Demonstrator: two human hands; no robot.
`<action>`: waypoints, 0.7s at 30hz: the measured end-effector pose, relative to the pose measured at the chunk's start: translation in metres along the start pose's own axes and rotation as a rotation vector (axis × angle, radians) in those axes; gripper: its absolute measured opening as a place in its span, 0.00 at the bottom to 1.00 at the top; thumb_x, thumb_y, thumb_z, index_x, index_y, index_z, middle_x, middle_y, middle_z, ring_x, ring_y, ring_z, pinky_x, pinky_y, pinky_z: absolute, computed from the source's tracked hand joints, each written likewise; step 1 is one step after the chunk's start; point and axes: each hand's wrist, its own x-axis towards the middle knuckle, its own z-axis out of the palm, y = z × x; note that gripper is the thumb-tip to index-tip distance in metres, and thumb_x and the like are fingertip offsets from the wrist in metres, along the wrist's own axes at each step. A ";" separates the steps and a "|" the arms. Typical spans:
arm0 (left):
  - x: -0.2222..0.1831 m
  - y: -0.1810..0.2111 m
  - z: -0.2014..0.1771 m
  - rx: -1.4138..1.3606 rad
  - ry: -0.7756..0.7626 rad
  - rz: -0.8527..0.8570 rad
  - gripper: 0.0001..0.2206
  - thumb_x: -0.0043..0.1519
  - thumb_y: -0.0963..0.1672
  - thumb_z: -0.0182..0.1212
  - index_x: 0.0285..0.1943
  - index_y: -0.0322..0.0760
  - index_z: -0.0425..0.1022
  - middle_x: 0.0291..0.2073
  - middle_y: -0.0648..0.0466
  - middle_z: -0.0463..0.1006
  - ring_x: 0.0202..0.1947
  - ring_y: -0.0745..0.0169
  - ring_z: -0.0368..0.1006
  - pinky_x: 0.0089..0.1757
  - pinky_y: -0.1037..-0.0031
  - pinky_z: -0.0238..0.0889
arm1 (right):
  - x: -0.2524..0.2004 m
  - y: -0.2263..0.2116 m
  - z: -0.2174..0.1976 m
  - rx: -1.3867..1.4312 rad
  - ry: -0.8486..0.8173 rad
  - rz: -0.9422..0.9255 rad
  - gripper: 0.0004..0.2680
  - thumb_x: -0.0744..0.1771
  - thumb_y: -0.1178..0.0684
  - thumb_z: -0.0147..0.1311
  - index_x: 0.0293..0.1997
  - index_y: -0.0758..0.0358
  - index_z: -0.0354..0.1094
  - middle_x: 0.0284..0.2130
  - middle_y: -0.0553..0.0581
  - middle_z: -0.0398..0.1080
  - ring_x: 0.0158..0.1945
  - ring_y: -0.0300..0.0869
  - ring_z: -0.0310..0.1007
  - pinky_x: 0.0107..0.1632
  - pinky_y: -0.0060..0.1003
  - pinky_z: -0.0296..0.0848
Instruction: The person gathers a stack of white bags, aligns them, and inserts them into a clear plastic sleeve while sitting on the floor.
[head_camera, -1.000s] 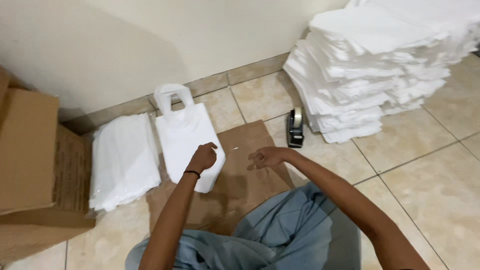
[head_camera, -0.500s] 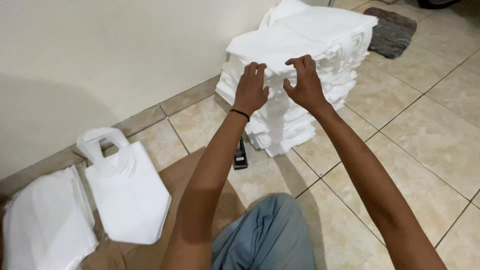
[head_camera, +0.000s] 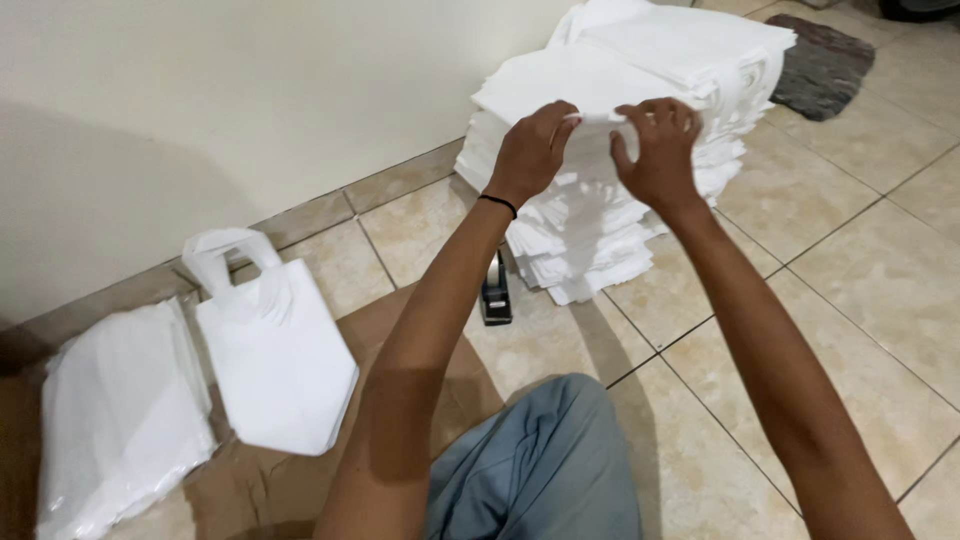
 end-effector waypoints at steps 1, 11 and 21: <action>-0.004 0.009 -0.025 0.016 0.006 -0.010 0.15 0.69 0.48 0.40 0.45 0.37 0.72 0.36 0.53 0.78 0.33 0.53 0.74 0.33 0.66 0.64 | 0.004 -0.003 -0.011 0.017 0.000 -0.010 0.11 0.68 0.52 0.55 0.56 0.60 0.70 0.47 0.64 0.65 0.54 0.57 0.58 0.57 0.54 0.50; -0.112 0.056 -0.265 0.063 0.361 -0.264 0.07 0.65 0.46 0.51 0.39 0.41 0.72 0.30 0.60 0.74 0.29 0.71 0.65 0.34 0.75 0.58 | 0.080 -0.178 -0.149 0.612 -0.536 0.044 0.17 0.66 0.52 0.66 0.56 0.66 0.64 0.46 0.60 0.69 0.45 0.49 0.70 0.43 0.43 0.68; -0.299 -0.051 -0.285 -0.358 0.460 -1.300 0.31 0.62 0.54 0.61 0.68 0.35 0.56 0.57 0.39 0.73 0.52 0.52 0.73 0.44 0.62 0.72 | -0.015 -0.231 0.096 1.164 -0.881 0.602 0.18 0.64 0.53 0.64 0.57 0.67 0.65 0.33 0.59 0.72 0.28 0.47 0.76 0.24 0.39 0.77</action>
